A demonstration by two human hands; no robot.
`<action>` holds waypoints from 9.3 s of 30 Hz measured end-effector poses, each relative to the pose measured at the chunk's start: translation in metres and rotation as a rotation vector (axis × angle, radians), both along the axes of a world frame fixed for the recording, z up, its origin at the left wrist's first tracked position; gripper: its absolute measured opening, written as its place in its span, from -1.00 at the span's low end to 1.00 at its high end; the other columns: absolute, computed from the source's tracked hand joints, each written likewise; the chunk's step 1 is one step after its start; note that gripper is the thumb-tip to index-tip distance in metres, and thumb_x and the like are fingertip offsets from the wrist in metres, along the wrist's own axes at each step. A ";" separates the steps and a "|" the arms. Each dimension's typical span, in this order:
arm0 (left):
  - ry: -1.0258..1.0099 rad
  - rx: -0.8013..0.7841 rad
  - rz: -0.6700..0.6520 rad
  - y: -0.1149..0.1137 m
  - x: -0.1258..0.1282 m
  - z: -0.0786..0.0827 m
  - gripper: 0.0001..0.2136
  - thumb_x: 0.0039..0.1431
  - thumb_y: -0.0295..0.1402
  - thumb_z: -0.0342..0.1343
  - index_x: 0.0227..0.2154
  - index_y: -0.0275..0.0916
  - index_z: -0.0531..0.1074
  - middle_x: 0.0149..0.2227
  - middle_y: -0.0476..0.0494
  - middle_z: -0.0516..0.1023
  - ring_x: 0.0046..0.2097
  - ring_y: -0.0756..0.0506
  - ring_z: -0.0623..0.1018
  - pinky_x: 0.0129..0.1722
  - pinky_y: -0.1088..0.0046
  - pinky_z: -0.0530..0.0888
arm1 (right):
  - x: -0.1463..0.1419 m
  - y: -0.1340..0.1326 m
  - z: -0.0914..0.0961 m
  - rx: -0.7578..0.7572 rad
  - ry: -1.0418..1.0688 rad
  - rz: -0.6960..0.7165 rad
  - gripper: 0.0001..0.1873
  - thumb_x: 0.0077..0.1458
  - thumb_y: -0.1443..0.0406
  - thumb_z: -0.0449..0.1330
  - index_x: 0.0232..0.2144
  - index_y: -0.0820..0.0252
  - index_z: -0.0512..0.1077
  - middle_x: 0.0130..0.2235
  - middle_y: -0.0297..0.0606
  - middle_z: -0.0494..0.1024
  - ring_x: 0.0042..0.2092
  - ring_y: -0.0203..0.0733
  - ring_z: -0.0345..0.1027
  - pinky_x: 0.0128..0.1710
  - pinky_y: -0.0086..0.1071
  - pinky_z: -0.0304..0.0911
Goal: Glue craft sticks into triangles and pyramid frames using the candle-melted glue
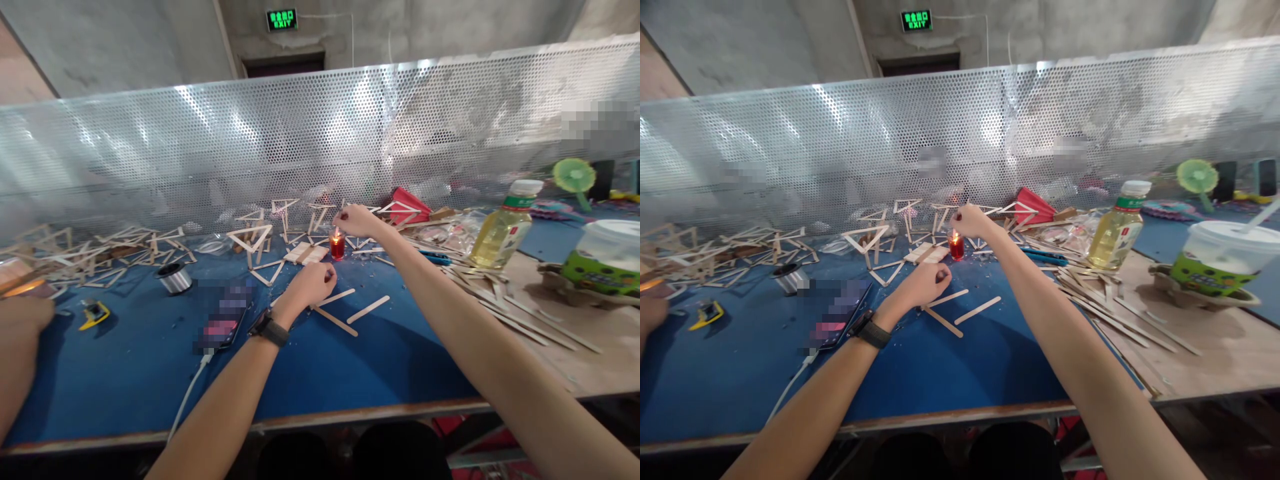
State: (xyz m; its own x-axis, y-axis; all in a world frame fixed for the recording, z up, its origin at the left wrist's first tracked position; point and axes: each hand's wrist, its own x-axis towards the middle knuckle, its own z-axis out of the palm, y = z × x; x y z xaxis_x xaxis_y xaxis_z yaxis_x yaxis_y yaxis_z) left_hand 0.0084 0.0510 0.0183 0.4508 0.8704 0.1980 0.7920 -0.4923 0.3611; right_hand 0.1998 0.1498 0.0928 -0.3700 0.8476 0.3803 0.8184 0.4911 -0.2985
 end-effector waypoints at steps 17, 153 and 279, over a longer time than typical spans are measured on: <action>0.012 -0.009 0.007 -0.001 0.000 0.001 -0.84 0.30 -0.31 0.03 -0.33 -0.19 0.48 -0.43 -0.10 0.56 -0.49 -0.05 0.42 -0.47 0.41 0.24 | 0.001 0.000 0.000 0.008 0.011 0.012 -0.69 0.20 0.28 0.08 -0.56 0.24 0.43 -0.56 -0.26 0.31 -0.47 -0.27 0.07 -0.38 -0.33 -0.03; -0.035 -0.236 -0.205 -0.037 0.041 0.010 -0.58 0.18 -0.01 0.23 -0.56 -0.27 0.58 -0.62 -0.04 0.40 -0.56 0.03 0.18 -0.48 0.36 0.05 | 0.085 -0.097 -0.087 -0.430 0.349 0.266 -0.55 0.18 -0.07 0.23 -0.32 0.18 0.63 -0.27 -0.22 0.66 -0.53 -0.34 0.34 -0.55 -0.43 0.21; -0.069 -0.241 -0.208 -0.040 0.041 0.009 -0.55 0.21 0.01 0.23 -0.57 -0.28 0.56 -0.61 -0.04 0.45 -0.54 0.02 0.31 -0.50 0.44 0.17 | -0.001 -0.005 0.009 -0.180 0.053 -0.043 -0.65 0.28 0.29 0.12 -0.39 0.28 0.66 -0.52 -0.15 0.60 -0.47 -0.21 0.42 -0.39 -0.40 0.22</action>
